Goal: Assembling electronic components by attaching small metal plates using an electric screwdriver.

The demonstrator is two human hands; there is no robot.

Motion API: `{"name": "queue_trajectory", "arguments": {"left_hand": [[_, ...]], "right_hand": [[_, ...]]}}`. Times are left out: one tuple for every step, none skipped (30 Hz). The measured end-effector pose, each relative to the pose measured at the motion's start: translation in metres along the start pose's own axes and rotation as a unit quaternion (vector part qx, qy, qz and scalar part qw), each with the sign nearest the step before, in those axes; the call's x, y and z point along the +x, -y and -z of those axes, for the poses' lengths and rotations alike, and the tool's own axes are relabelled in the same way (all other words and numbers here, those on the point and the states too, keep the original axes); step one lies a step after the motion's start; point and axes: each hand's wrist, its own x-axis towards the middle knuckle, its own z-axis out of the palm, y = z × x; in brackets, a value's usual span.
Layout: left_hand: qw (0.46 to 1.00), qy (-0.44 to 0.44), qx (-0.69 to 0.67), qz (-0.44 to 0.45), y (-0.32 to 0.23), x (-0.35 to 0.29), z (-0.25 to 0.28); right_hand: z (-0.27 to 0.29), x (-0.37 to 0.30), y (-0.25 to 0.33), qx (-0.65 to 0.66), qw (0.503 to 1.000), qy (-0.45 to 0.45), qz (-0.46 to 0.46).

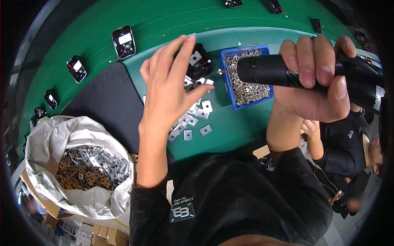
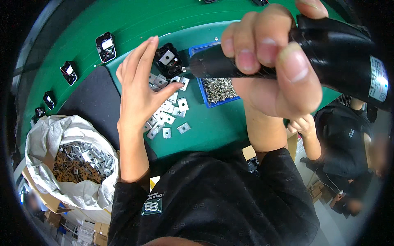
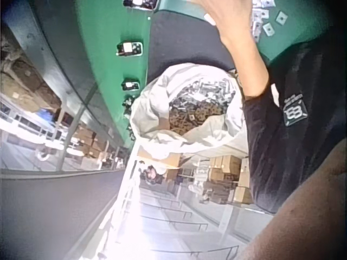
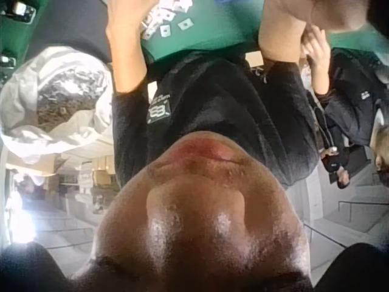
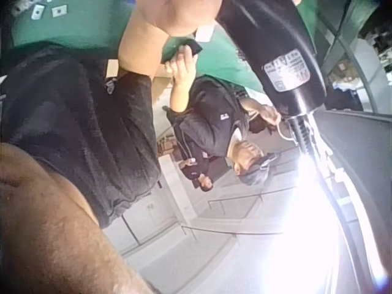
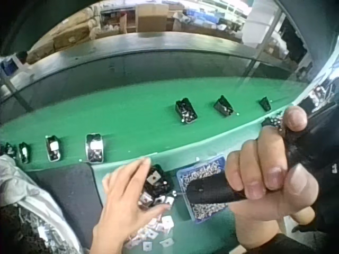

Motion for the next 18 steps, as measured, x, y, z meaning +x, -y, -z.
{"name": "queue_trajectory", "arguments": {"left_hand": [[1.000, 0.013, 0.012, 0.025, 0.002, -0.001, -0.003], [0.998, 0.027, 0.024, 0.050, 0.005, -0.002, -0.006], [0.998, 0.027, 0.021, 0.052, 0.008, -0.003, -0.010], [0.997, 0.039, 0.025, 0.060, 0.011, -0.005, -0.011], [0.996, 0.051, 0.027, 0.069, 0.014, -0.005, -0.011], [0.996, 0.045, 0.029, 0.068, 0.015, -0.005, -0.010], [0.996, 0.045, 0.028, 0.071, 0.016, -0.005, -0.011], [0.997, 0.036, 0.024, 0.067, 0.016, -0.004, -0.012], [0.997, 0.028, 0.020, 0.064, 0.017, -0.003, -0.013], [0.997, 0.028, 0.019, 0.065, 0.017, -0.002, -0.014], [0.997, 0.032, 0.018, 0.068, 0.017, -0.001, -0.014], [0.997, 0.035, 0.016, 0.071, 0.018, 0.000, -0.015], [0.997, 0.035, 0.017, 0.073, 0.018, 0.001, -0.015], [0.997, 0.032, 0.018, 0.070, 0.019, 0.002, -0.015], [0.997, 0.029, 0.020, 0.068, 0.019, 0.002, -0.014], [0.997, 0.029, 0.019, 0.069, 0.020, 0.002, -0.015], [0.997, 0.029, 0.018, 0.070, 0.020, 0.002, -0.016], [0.997, 0.029, 0.018, 0.071, 0.020, 0.002, -0.016]], "right_hand": [[-0.001, 0.002, -0.003, 0.000, 1.000, 0.000, -0.002], [-0.003, 0.004, -0.008, -0.026, 1.000, -0.017, 0.002], [-0.006, 0.006, -0.013, -0.054, 0.998, -0.034, 0.007], [-0.008, 0.008, -0.021, -0.059, 0.997, -0.036, 0.017], [-0.010, 0.010, -0.029, -0.056, 0.998, -0.035, 0.015], [-0.012, 0.012, -0.036, -0.061, 0.997, -0.045, 0.023], [-0.012, 0.013, -0.041, -0.070, 0.996, -0.055, 0.032], [-0.008, 0.014, -0.046, -0.063, 0.997, -0.035, 0.041], [-0.007, 0.013, -0.050, -0.062, 0.997, -0.035, 0.039], [-0.006, 0.013, -0.053, -0.068, 0.996, -0.039, 0.033], [-0.005, 0.013, -0.056, -0.075, 0.996, -0.042, 0.026], [-0.002, 0.014, -0.060, -0.081, 0.995, -0.040, 0.034], [0.000, 0.015, -0.063, -0.079, 0.996, -0.040, 0.032], [0.002, 0.015, -0.066, -0.083, 0.995, -0.033, 0.039], [0.003, 0.016, -0.068, -0.087, 0.995, -0.025, 0.047], [0.003, 0.015, -0.070, -0.087, 0.995, -0.026, 0.045], [0.004, 0.015, -0.071, -0.087, 0.995, -0.031, 0.046], [0.004, 0.015, -0.072, -0.087, 0.994, -0.036, 0.047]]}}
